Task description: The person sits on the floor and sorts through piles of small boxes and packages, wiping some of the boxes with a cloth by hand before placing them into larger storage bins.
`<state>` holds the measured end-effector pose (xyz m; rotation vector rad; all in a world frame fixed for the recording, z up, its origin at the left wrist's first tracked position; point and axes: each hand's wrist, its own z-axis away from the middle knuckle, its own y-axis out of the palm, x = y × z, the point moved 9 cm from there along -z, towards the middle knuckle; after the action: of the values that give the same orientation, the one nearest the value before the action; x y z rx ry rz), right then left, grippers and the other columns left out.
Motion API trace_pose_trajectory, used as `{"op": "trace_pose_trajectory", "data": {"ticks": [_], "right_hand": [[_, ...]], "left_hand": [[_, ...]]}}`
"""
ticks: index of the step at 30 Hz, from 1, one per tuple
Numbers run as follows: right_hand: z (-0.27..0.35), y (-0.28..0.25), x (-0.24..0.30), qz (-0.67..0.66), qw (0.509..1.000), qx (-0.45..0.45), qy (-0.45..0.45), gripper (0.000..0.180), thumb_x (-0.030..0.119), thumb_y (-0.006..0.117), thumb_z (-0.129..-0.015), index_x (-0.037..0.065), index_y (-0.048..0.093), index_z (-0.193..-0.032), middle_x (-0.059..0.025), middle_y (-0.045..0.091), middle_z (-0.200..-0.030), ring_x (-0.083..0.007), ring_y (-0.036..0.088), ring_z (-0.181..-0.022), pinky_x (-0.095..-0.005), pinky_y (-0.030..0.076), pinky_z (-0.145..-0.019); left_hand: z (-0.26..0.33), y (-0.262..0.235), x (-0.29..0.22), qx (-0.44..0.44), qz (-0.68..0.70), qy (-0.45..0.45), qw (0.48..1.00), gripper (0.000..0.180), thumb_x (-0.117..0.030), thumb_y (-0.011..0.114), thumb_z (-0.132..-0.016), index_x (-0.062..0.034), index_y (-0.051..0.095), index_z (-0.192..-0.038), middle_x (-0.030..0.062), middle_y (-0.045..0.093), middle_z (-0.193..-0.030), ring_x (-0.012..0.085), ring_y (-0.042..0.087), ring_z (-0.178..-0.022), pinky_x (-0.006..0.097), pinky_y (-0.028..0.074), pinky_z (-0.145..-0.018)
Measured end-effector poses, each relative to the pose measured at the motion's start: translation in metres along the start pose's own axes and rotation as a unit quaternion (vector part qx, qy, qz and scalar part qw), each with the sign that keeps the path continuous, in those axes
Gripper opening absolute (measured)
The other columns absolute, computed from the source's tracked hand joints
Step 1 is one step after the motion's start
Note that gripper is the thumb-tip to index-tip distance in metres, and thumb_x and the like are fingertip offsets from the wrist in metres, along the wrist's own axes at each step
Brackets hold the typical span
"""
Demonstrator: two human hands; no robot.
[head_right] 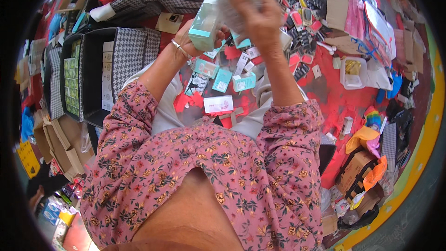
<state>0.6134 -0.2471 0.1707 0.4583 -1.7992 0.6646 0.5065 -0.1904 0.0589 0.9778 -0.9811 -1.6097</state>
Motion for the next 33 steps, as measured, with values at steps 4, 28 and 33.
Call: {"op": "trace_pose_trajectory", "data": {"ticks": [4, 28, 33], "right_hand": [[0.016, 0.033, 0.045, 0.231, 0.95, 0.039, -0.205, 0.021, 0.016, 0.062, -0.073, 0.004, 0.058, -0.089, -0.0104, 0.058, -0.079, -0.0285, 0.058, -0.073, -0.0351, 0.045, -0.064], [0.046, 0.067, -0.018, 0.235, 0.962, 0.106, 0.094, 0.02, 0.02, 0.054, -0.066, 0.003, 0.06, -0.076, -0.0217, 0.06, -0.088, -0.0335, 0.061, -0.082, -0.0417, 0.049, -0.069], [0.052, 0.069, -0.014, 0.043, 0.964, 0.263, -0.007, 0.035, 0.019, 0.053, -0.072, -0.001, 0.057, -0.1, -0.0178, 0.061, -0.089, -0.0267, 0.059, -0.084, -0.0356, 0.044, -0.076]], "left_hand": [[-0.005, 0.0, 0.021, 0.041, -0.059, -0.042, 0.997, 0.032, -0.035, 0.042, -0.088, -0.0067, 0.056, -0.096, 0.0108, 0.062, -0.08, 0.0211, 0.061, -0.062, 0.036, 0.053, -0.055], [-0.005, -0.023, -0.053, -0.006, -0.344, 0.119, 0.932, 0.055, -0.048, 0.038, -0.077, -0.0075, 0.046, -0.113, 0.0093, 0.049, -0.116, 0.0235, 0.044, -0.109, 0.038, 0.034, -0.094], [0.023, -0.024, -0.084, -0.05, -0.38, 0.261, 0.886, 0.045, -0.044, 0.047, -0.081, -0.0075, 0.052, -0.106, 0.0076, 0.059, -0.1, 0.0228, 0.056, -0.089, 0.036, 0.043, -0.085]]}}
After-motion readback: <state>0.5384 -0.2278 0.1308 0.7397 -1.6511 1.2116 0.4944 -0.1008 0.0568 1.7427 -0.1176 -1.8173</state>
